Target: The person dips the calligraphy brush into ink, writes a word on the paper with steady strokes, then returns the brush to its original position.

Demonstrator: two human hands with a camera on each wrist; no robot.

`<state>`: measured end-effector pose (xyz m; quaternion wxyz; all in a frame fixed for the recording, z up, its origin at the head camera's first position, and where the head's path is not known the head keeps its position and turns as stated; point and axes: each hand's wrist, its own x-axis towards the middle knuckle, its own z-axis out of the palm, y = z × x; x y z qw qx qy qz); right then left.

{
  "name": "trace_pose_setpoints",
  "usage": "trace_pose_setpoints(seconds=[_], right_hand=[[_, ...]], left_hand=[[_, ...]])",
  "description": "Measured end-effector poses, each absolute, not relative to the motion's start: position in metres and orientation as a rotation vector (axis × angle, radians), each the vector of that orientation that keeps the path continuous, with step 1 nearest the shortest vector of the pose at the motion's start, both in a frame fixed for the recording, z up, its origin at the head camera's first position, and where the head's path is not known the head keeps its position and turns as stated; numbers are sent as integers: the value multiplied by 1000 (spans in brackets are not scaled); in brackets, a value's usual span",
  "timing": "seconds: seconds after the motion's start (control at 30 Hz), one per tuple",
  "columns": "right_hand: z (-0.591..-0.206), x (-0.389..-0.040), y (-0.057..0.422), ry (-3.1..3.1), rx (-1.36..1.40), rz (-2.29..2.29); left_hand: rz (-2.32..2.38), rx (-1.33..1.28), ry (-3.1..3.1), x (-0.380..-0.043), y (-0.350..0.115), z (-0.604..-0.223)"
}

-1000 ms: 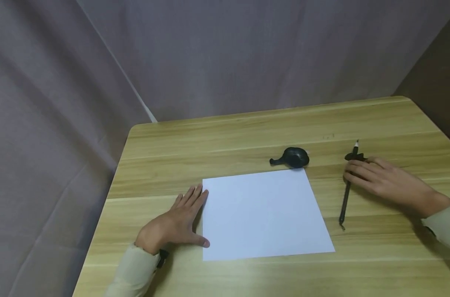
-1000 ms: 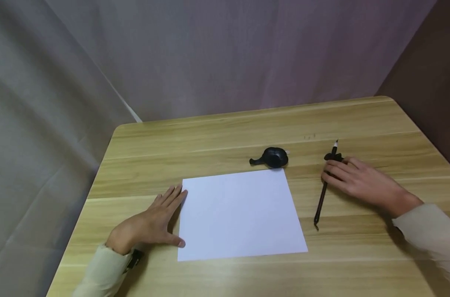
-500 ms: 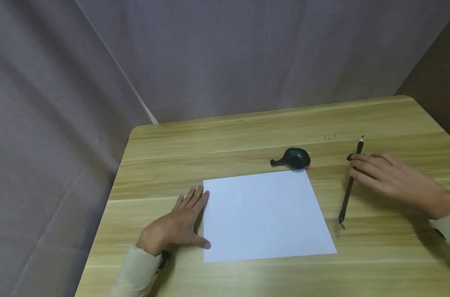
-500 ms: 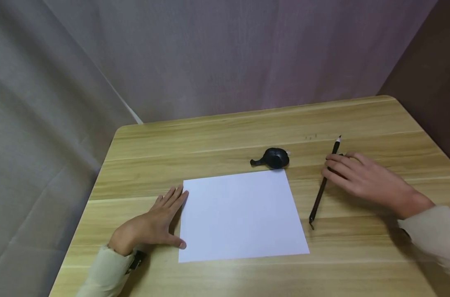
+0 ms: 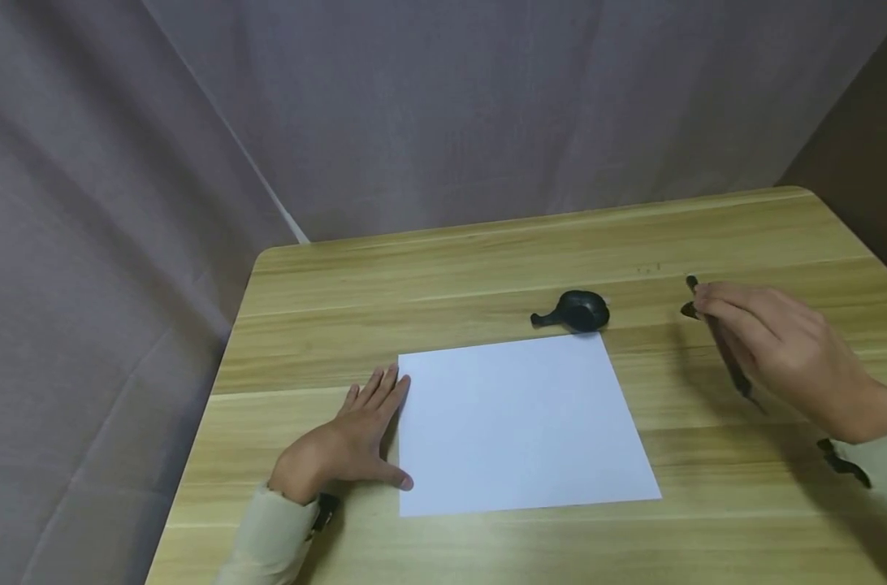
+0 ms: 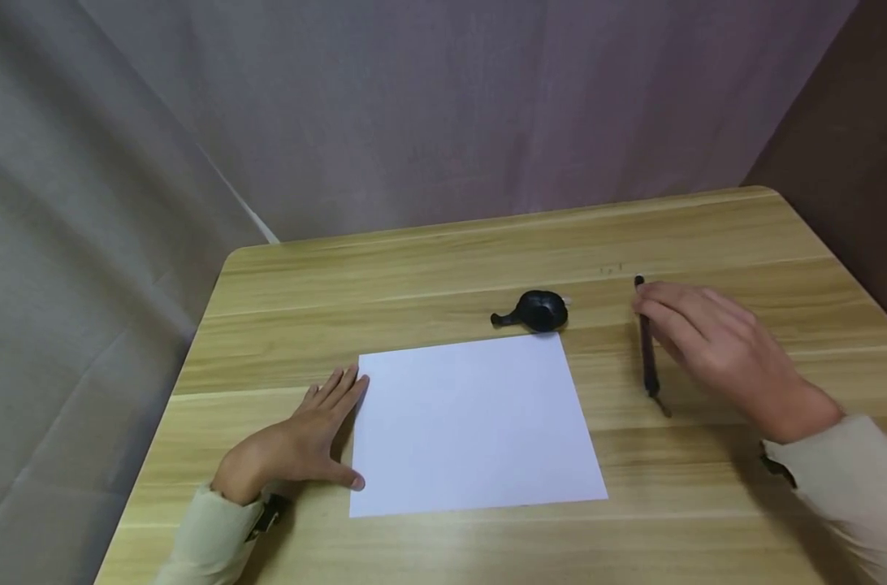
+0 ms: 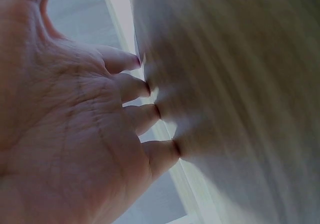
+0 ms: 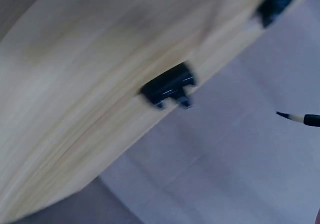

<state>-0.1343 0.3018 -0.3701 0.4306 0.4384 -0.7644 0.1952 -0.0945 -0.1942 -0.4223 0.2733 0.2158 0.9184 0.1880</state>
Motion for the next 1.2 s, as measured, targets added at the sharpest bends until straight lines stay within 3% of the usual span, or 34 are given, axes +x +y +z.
trace_pose_setpoints(seconds=[0.23, 0.5, 1.2], right_hand=[[-359, -131, 267, -1823, 779, 757], [-356, -134, 244, -1800, 653, 1156], [-409, -166, 226, -2051, 466, 1099]], left_hand=[[506, 577, 2472, -94, -194, -422], [510, 565, 2472, -95, -194, -423], [531, 527, 2450, -96, -192, -422]])
